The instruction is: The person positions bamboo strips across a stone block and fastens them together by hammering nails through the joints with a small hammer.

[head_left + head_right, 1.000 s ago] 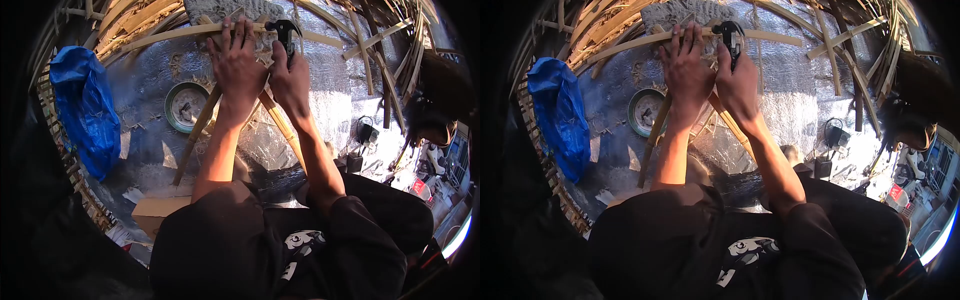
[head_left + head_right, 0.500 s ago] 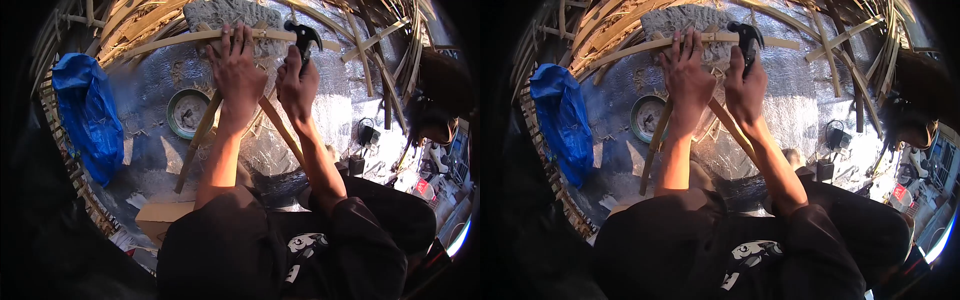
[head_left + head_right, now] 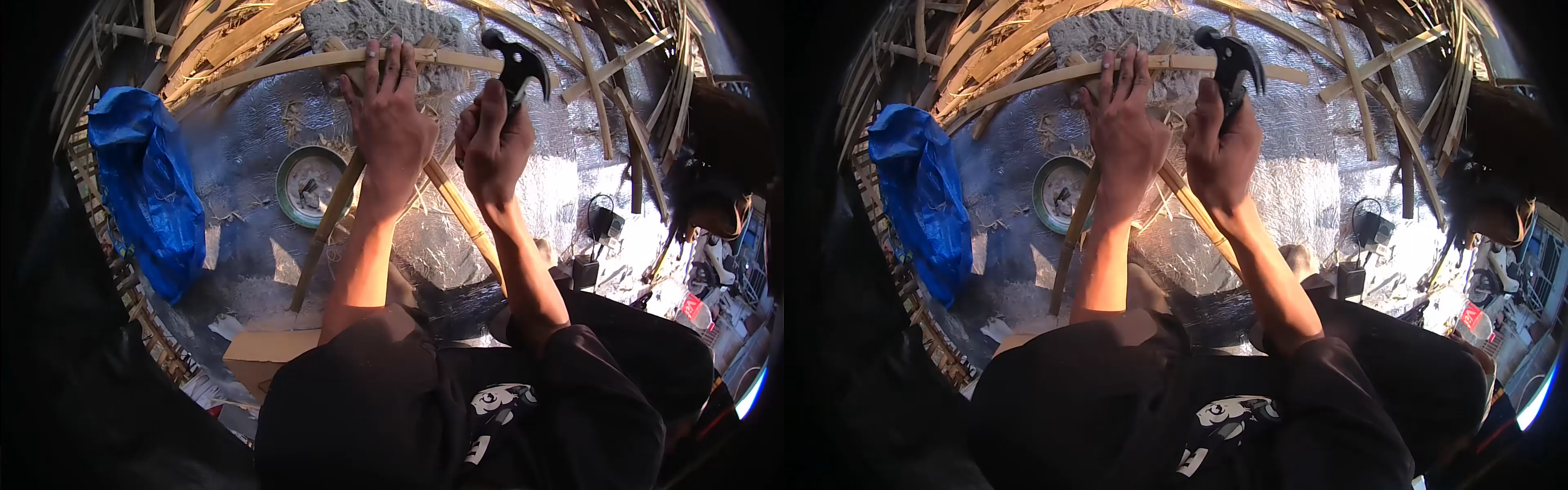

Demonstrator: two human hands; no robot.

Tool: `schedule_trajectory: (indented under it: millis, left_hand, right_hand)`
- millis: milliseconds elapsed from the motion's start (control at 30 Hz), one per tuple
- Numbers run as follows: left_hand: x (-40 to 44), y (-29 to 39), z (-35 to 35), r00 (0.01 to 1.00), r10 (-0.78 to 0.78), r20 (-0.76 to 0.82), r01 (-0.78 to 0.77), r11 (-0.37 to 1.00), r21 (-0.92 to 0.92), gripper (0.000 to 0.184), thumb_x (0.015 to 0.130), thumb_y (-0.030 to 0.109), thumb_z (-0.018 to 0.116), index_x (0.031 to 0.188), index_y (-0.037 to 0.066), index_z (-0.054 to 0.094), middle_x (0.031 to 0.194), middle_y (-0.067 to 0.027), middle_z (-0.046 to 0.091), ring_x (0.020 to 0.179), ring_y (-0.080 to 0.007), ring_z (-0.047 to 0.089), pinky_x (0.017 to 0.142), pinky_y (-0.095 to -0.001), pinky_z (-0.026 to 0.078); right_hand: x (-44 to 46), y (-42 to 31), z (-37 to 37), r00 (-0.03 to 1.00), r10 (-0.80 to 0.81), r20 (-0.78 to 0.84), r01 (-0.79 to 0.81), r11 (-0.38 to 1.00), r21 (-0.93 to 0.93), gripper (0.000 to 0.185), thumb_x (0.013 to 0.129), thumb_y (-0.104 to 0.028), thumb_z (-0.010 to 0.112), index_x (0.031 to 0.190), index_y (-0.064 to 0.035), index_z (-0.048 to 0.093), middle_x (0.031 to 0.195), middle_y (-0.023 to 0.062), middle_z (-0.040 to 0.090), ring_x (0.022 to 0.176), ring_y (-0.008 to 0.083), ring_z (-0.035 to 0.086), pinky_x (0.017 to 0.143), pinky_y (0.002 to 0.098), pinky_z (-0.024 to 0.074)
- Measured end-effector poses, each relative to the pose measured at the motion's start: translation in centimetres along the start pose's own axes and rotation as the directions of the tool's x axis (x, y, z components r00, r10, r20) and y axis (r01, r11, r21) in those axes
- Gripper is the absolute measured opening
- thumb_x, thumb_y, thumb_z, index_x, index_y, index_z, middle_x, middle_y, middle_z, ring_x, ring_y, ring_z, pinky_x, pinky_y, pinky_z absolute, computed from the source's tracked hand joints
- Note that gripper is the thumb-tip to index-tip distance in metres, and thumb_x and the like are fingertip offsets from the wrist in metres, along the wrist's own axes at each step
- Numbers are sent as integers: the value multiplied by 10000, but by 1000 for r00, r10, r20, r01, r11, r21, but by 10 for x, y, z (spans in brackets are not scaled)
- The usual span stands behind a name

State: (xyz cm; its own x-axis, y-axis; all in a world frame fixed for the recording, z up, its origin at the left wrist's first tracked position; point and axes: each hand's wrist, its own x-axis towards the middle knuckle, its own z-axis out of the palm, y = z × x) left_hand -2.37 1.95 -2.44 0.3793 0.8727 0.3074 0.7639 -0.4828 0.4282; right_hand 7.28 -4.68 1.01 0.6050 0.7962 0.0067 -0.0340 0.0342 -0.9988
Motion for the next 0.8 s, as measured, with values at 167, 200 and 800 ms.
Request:
schedule_trajectory:
  millis: [167,200,800]
  left_hand:
    - [2,1,5,999,16,-28,-17,998,-60,755,800,113,585,1547,128,474,1629,-50,426,1556,-296,288,1227,-668,178]
    - [4,0,5,1000,19,-15,-19,1000,-15,741,820,159,619,1546,124,474,1629,-50,425,1557,-289,287,1225,-669,179]
    - [0,-4,-2,995,23,97,-20,999,-31,727,861,118,545,1576,115,413,1665,-53,360,1577,-308,227,1211,-721,147]
  right_hand:
    - [15,1,-4,995,2,103,47,878,-477,423,1100,-416,491,849,-76,469,558,-32,407,472,60,383,420,240,296]
    - [17,0,2,993,-21,113,72,879,-472,423,1100,-416,491,849,-76,469,558,-32,407,472,60,383,420,240,296]
    - [20,8,0,988,141,58,-122,959,-255,391,1096,-394,516,853,-94,450,578,-46,396,446,45,353,387,237,275]
